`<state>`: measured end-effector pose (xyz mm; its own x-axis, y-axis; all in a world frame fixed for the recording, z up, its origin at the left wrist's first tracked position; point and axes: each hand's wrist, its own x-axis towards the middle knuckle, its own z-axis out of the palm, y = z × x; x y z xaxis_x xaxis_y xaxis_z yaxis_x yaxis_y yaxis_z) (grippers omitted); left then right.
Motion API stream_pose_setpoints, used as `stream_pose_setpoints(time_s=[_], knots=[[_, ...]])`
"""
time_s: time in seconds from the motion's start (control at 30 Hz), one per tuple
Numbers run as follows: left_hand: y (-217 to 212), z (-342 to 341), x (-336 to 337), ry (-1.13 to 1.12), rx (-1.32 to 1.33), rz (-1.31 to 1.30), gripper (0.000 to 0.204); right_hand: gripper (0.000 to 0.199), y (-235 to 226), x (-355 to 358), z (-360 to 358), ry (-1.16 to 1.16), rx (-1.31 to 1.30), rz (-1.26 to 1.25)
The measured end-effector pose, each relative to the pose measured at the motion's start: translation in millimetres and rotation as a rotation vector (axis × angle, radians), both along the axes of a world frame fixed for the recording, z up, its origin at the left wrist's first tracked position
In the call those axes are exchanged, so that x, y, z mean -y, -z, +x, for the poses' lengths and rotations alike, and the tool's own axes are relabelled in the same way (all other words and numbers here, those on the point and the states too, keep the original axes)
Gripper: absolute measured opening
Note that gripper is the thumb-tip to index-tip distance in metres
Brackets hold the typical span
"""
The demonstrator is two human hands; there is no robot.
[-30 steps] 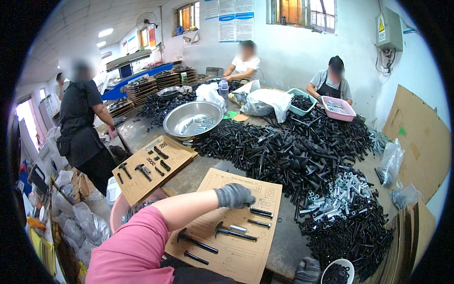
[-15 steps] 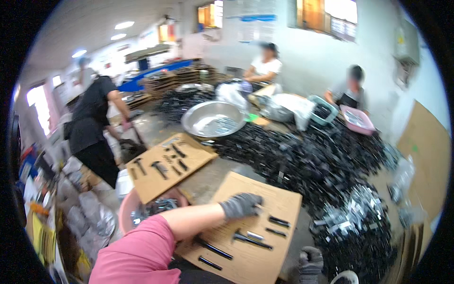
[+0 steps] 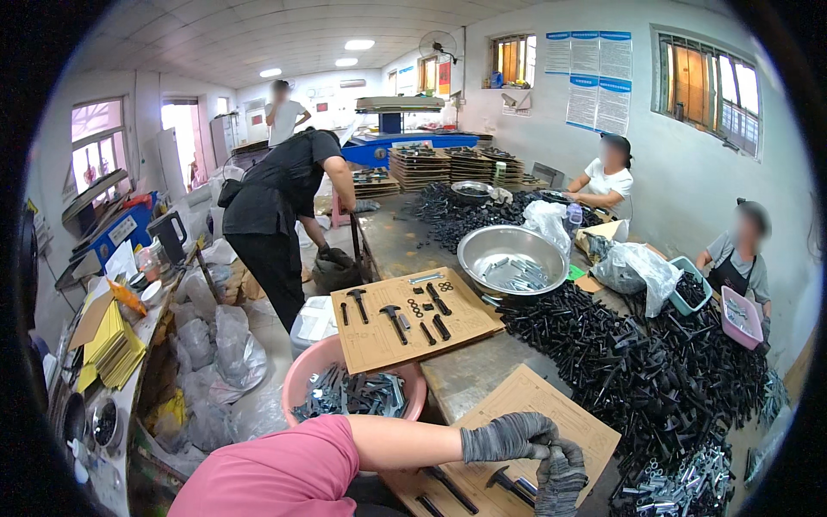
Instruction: The person assembles hardware kits by placing hammers, wrenches, and small metal parts into designated slots on cardboard inserts. They repeatedly pick items from piles and a pink basin, arrange them on the board, and then move the completed board aside to start a new one.
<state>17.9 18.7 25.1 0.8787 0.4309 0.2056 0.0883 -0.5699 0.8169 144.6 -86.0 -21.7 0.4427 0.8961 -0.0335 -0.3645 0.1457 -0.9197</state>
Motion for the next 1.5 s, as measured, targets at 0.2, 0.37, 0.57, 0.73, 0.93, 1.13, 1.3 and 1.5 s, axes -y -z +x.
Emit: stream_pose_setpoints(time_s=[0.2,0.37,0.57,0.73,0.93,1.13,1.3,1.5], knots=[[15,-5,-20,0.109,0.030,-0.386,0.022,0.015,-16,-2,-12,-0.006,0.079,-0.122],[31,-7,-31,0.205,0.143,-0.440,0.033,0.022,-15,-4,-4,-0.041,0.198,-0.099],[83,-7,-86,0.043,0.211,-0.418,0.027,0.012,-6,-6,35,0.028,0.638,-0.020],[61,8,-78,-0.143,-0.169,0.289,0.025,0.013,-4,-17,64,0.047,1.464,-0.231],[60,42,-48,-0.092,-0.502,0.297,0.035,0.020,13,-43,53,-0.131,1.733,-0.633],[63,50,-39,0.027,-0.517,0.300,0.038,0.022,13,-57,47,-0.282,1.803,-0.798],[66,57,-35,-0.009,-0.520,0.315,0.035,0.018,14,-61,50,-0.339,1.744,-0.931],[64,60,-37,0.046,-0.577,0.307,0.030,0.020,16,-55,53,-0.299,1.816,-0.818]])
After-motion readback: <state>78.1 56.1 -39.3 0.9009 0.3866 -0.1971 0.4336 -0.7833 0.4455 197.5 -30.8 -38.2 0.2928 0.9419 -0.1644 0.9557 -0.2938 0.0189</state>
